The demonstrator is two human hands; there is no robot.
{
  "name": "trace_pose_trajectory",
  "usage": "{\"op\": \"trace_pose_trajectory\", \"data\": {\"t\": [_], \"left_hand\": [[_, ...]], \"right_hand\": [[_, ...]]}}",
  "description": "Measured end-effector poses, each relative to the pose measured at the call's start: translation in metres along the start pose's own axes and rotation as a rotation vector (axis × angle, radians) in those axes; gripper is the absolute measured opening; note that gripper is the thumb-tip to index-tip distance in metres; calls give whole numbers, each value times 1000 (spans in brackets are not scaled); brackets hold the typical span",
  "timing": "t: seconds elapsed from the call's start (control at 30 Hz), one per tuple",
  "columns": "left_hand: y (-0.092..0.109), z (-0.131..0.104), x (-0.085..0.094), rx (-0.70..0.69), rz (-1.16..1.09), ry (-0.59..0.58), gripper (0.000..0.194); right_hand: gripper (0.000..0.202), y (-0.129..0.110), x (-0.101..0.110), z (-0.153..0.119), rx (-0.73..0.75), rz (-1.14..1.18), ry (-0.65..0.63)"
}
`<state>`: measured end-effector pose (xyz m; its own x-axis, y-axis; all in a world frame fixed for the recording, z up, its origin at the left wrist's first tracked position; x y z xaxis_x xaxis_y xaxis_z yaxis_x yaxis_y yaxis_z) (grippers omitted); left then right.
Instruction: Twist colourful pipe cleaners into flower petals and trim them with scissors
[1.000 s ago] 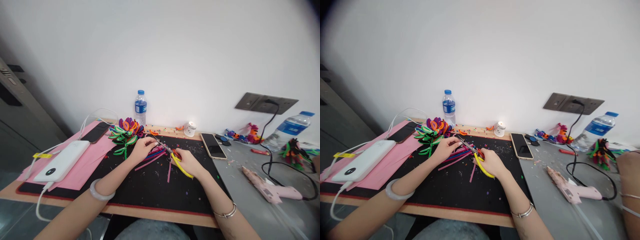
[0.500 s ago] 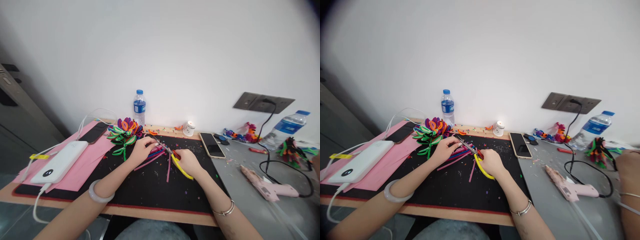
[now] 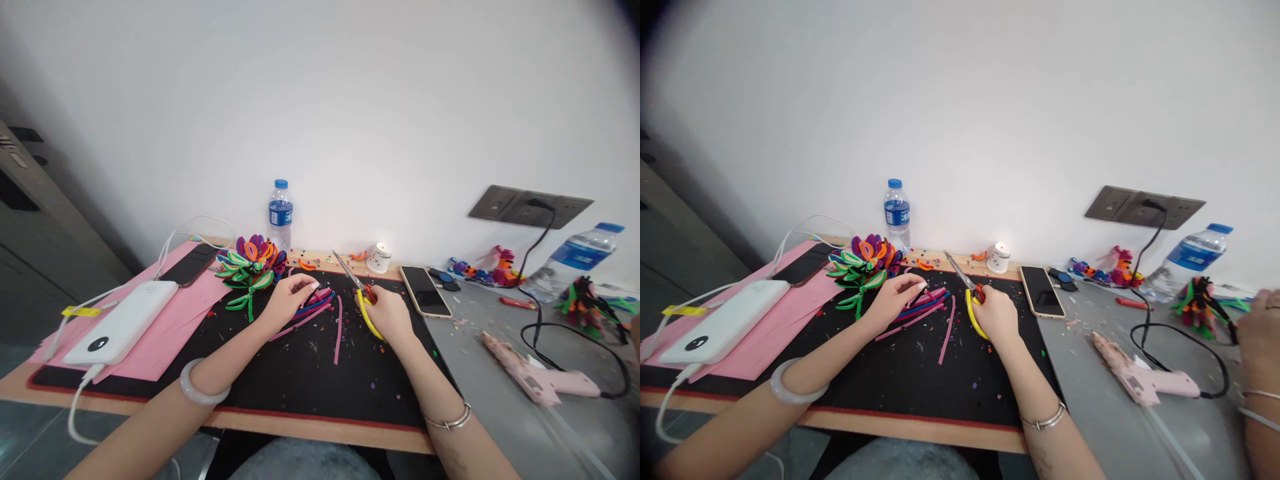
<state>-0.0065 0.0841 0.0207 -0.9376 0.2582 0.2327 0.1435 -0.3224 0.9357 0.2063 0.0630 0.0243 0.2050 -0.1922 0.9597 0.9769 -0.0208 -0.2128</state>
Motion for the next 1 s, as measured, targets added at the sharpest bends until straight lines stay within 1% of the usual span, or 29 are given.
{"op": "trace_pose_trajectory", "data": {"t": [0.07, 0.13, 0.23, 0.33, 0.4, 0.5, 0.63, 0.73, 0.8, 0.87, 0.93, 1.0], "left_hand": [[-3, 0, -2, 23, -49, -5, 24], [-4, 0, -3, 39, -87, -11, 26], [-4, -1, -6, 48, -125, -21, 26], [-3, -2, -8, 63, -180, -30, 25], [-3, -3, -9, 77, -209, -25, 24], [-3, -5, -11, 87, -218, -12, 22], [-4, -8, -17, 91, -228, -11, 19], [-6, -10, -20, 84, -221, 0, 19], [-7, -11, -20, 83, -215, 11, 19], [-8, -12, -21, 74, -177, 13, 18], [-5, -13, -22, 38, -74, 0, 16], [-1, -13, -23, -18, 80, -27, 13]], "right_hand": [[21, 12, 1, 4, -67, 8, 18], [19, 20, 1, 7, -98, 18, 28], [16, 27, -2, 10, -91, 31, 31], [14, 27, -3, 11, -47, 64, 43], [15, 21, 1, 11, 2, 96, 66], [19, 1, 9, 6, 116, 168, 77], [16, -37, 11, -10, 336, 316, -45], [18, -55, 5, -21, 426, 365, -145], [22, -60, 1, -24, 446, 346, -161], [24, -61, -1, -24, 451, 329, -149], [23, -60, -3, -23, 441, 322, -127], [21, -58, -3, -23, 429, 315, -111]]}}
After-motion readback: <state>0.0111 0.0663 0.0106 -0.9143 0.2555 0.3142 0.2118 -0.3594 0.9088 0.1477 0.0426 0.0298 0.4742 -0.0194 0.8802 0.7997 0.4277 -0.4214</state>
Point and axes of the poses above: each hand's wrist, its own z-axis towards the middle knuckle, its own x-axis out of the back of the hand, y = z × x, the point moved 6 cm from there along z, towards the middle knuckle, and after that the axes turned 5 degrees about -y, right-handed, at the moved point
